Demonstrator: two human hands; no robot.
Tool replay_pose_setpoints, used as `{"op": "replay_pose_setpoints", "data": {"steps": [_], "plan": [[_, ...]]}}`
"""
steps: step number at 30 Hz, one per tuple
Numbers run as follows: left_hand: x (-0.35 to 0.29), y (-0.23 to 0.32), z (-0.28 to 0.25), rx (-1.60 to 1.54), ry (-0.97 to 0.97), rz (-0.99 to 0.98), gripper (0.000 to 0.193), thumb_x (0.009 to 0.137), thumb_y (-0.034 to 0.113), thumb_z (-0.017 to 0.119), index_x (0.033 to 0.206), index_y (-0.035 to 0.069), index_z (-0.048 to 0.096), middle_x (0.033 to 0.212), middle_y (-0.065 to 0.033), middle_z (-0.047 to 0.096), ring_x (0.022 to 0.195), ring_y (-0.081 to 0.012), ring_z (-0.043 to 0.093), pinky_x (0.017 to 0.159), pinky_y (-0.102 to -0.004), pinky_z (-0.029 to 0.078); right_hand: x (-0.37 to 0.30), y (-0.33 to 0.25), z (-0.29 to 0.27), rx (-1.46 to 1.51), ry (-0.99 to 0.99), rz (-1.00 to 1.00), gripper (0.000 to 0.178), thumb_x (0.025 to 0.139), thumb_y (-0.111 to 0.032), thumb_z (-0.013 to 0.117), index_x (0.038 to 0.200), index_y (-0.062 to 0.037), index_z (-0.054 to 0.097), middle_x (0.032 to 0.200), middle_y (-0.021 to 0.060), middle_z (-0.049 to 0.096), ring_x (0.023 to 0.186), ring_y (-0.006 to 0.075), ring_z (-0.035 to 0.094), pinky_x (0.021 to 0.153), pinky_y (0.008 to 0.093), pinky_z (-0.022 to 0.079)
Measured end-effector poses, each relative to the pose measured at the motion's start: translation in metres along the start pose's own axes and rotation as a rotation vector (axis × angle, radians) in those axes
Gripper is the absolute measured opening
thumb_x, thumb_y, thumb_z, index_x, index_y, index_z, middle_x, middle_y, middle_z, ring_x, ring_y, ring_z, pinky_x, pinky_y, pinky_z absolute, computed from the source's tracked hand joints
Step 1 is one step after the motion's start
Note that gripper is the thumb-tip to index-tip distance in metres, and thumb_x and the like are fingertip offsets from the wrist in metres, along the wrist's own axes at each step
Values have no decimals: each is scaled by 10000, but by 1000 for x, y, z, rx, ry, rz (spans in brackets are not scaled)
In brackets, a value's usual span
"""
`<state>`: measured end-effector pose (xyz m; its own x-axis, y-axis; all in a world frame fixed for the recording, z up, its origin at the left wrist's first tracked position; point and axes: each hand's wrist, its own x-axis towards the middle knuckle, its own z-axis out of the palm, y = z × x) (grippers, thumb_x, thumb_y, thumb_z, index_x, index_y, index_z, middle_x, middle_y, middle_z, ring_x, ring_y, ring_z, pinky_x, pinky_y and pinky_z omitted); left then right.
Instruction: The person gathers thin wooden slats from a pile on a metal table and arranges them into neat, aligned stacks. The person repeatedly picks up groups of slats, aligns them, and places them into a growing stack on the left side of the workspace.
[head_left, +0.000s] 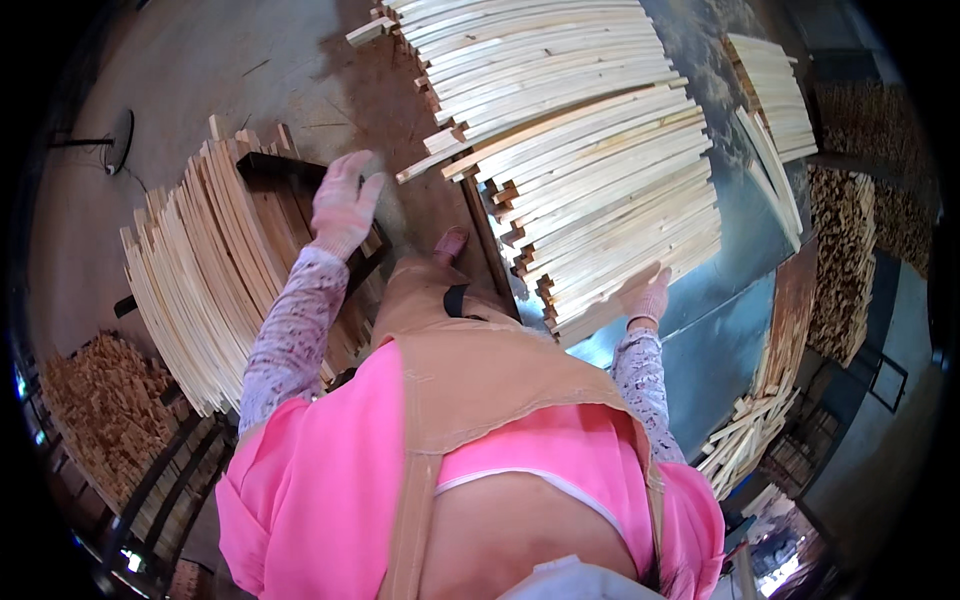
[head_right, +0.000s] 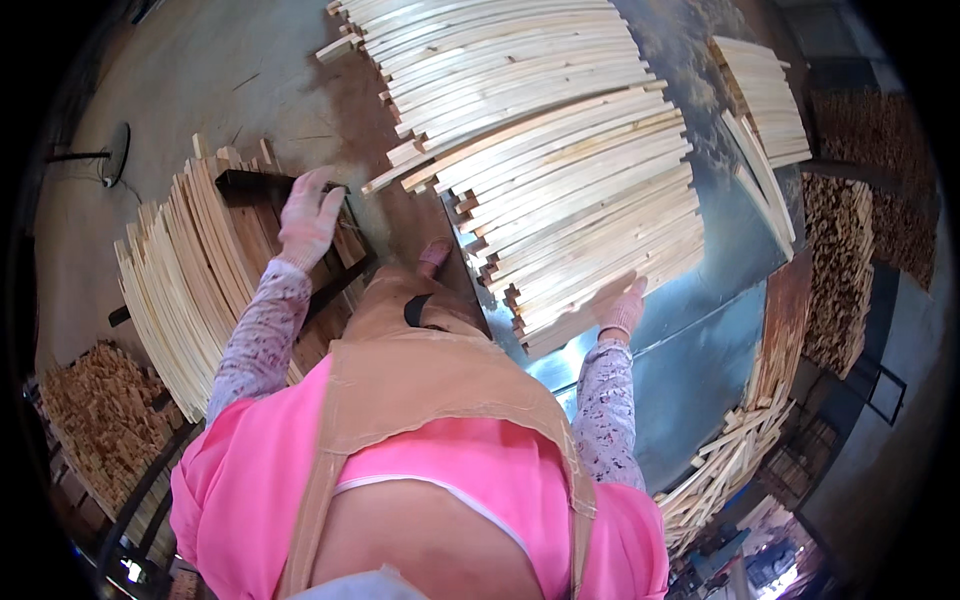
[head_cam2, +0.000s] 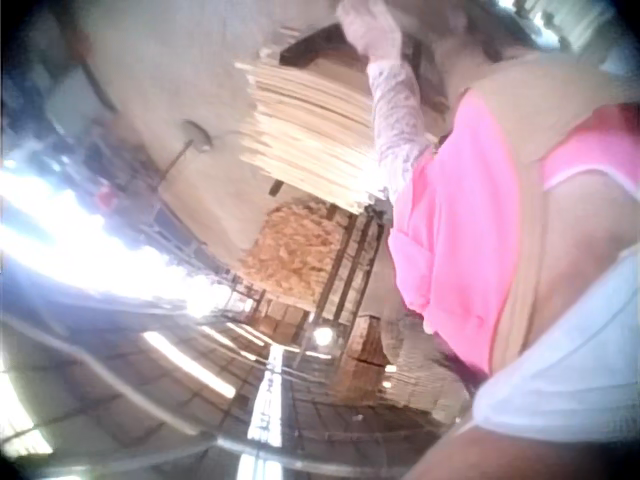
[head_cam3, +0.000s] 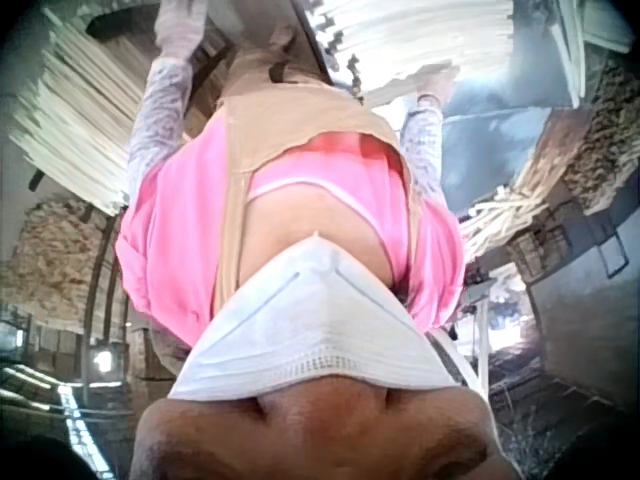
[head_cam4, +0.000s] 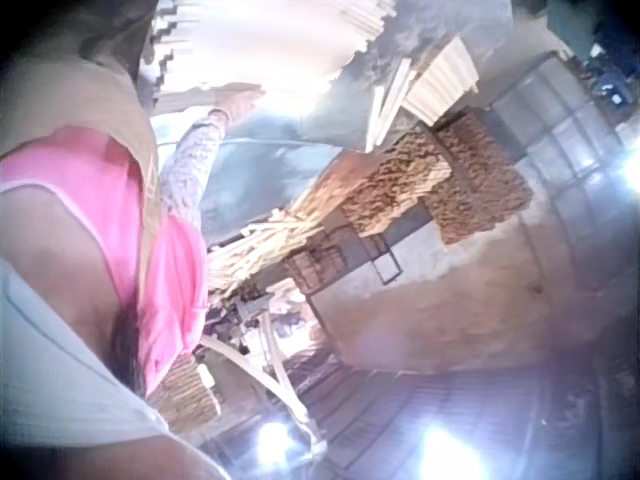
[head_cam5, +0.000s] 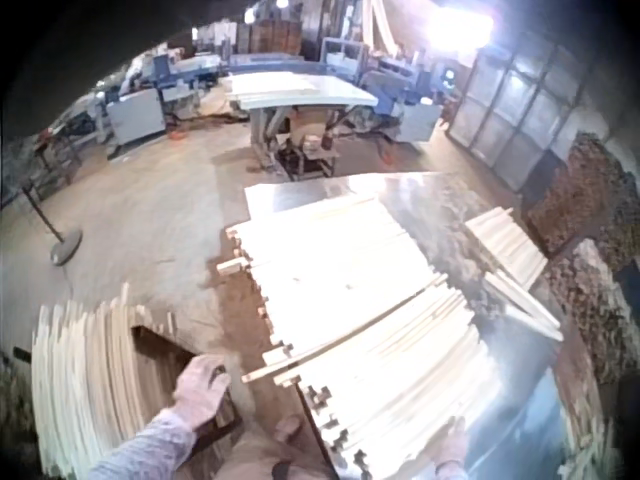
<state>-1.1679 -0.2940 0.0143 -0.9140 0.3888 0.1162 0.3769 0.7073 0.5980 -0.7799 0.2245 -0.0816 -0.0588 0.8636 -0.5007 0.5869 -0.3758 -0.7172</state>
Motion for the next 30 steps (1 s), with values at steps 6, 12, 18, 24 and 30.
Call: {"op": "replay_pose_setpoints", "data": {"steps": [6,12,18,24,30], "plan": [[15,27,71,-158,-202,-92,468,1078,429,590,1407,101,637,1387,-206,658,1317,-413,601,1137,-469,467,-11,73,-2,-364,194,-253,487,1046,-282,571,1489,-86,528,1222,273,685,1122,425,704,976,460,576],[18,12,91,-80,-105,-151,499,1107,451,540,1373,55,684,1404,-204,677,1333,-384,607,1163,-445,446,-87,-3,37,-138,221,-65,463,1029,-325,601,1418,-74,579,1316,301,646,1146,511,678,988,542,560],[49,67,80,-43,-24,198,558,1005,450,708,1404,63,649,1359,-201,673,1250,-410,640,1085,-497,500,-90,1,24,-277,307,-130,736,977,-516,655,1502,-10,556,1382,330,591,1207,525,627,1077,557,497],[51,147,98,305,-296,453,784,924,479,768,1536,53,527,1487,-174,588,1396,-377,520,1211,-493,388,-129,-97,47,-110,273,-564,776,953,-439,711,1569,-13,507,1192,230,702,1084,404,689,1019,491,538],[64,162,106,361,-310,307,847,869,554,781,1519,61,553,1489,-157,584,1404,-350,510,1231,-494,359,-143,-182,143,-351,-392,-204,1120,967,-566,672,1682,96,122,1201,357,725,1184,454,708,1010,463,559]]}}
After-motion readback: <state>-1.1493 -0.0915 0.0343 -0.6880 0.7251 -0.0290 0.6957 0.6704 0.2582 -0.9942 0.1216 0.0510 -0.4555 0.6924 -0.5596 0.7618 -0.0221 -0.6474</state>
